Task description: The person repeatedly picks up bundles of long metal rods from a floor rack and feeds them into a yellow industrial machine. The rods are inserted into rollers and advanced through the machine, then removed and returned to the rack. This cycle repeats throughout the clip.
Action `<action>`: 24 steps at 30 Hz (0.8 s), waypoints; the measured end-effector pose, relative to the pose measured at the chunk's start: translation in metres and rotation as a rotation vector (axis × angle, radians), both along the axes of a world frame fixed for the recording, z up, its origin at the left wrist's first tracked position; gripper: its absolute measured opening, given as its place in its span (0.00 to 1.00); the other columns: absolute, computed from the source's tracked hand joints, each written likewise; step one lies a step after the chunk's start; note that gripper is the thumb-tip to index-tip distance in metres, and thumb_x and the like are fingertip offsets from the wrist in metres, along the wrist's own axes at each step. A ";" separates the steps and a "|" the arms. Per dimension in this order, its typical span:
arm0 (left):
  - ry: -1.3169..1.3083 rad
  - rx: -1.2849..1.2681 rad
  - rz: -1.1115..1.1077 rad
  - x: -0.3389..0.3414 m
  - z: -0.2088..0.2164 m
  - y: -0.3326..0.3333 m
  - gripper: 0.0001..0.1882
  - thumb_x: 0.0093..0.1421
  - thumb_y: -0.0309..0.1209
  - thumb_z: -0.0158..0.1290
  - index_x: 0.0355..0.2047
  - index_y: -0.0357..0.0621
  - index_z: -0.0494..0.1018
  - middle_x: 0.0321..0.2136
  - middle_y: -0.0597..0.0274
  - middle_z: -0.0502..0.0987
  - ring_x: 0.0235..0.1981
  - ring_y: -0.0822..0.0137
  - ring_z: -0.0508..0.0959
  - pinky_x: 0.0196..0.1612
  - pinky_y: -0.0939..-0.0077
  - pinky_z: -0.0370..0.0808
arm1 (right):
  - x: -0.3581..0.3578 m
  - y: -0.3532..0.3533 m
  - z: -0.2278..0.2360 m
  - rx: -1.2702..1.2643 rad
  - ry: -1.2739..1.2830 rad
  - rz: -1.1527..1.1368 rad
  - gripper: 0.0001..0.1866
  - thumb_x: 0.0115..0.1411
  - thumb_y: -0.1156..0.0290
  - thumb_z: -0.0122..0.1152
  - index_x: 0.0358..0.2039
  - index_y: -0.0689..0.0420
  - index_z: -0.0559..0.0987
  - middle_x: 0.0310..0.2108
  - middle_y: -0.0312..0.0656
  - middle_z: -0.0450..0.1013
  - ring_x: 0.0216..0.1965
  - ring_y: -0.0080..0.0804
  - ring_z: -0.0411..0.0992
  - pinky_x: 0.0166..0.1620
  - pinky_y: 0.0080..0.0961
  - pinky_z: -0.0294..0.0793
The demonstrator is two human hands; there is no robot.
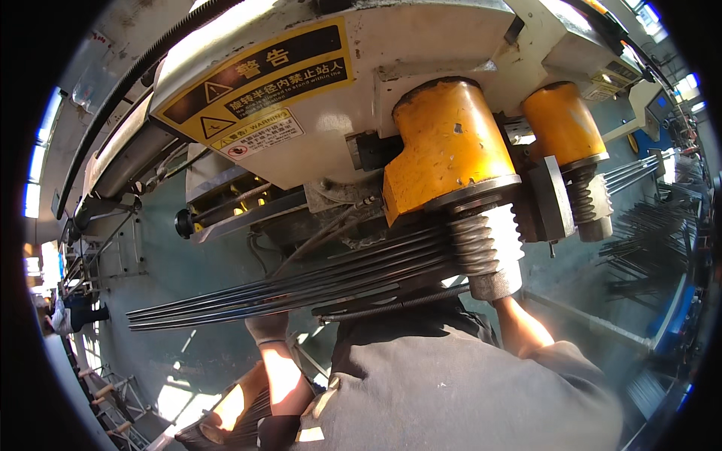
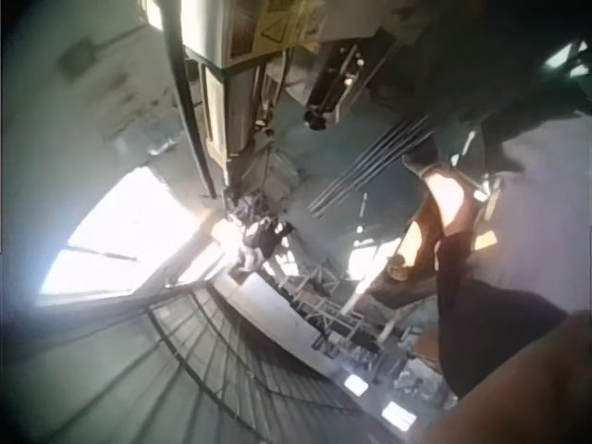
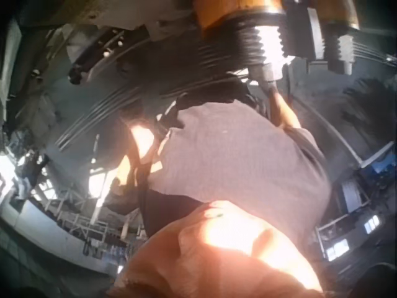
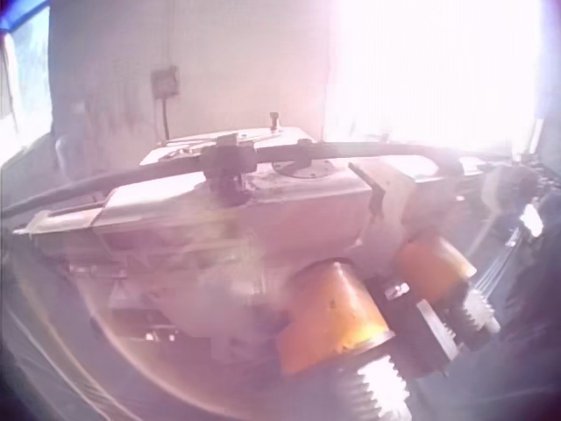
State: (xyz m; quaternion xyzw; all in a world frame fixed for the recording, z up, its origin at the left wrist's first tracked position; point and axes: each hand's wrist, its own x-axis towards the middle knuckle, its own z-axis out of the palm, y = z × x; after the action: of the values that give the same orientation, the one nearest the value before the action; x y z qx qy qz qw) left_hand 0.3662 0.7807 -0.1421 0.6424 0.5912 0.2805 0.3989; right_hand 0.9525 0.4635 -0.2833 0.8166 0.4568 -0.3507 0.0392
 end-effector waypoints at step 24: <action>-0.332 -0.065 -0.443 0.046 -0.019 0.014 0.22 0.79 0.28 0.50 0.71 0.37 0.71 0.70 0.49 0.79 0.73 0.53 0.75 0.76 0.55 0.72 | -0.098 -0.012 0.182 0.540 0.051 -0.934 0.23 0.72 0.56 0.69 0.50 0.67 0.90 0.47 0.58 0.88 0.50 0.45 0.87 0.58 0.38 0.82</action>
State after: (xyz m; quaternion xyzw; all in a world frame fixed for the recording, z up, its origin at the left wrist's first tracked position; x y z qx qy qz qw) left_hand 0.4119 0.7945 -0.1612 0.6880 0.3714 0.2686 0.5626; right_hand 0.8547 0.4513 -0.1010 0.9052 0.1199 -0.2206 -0.3430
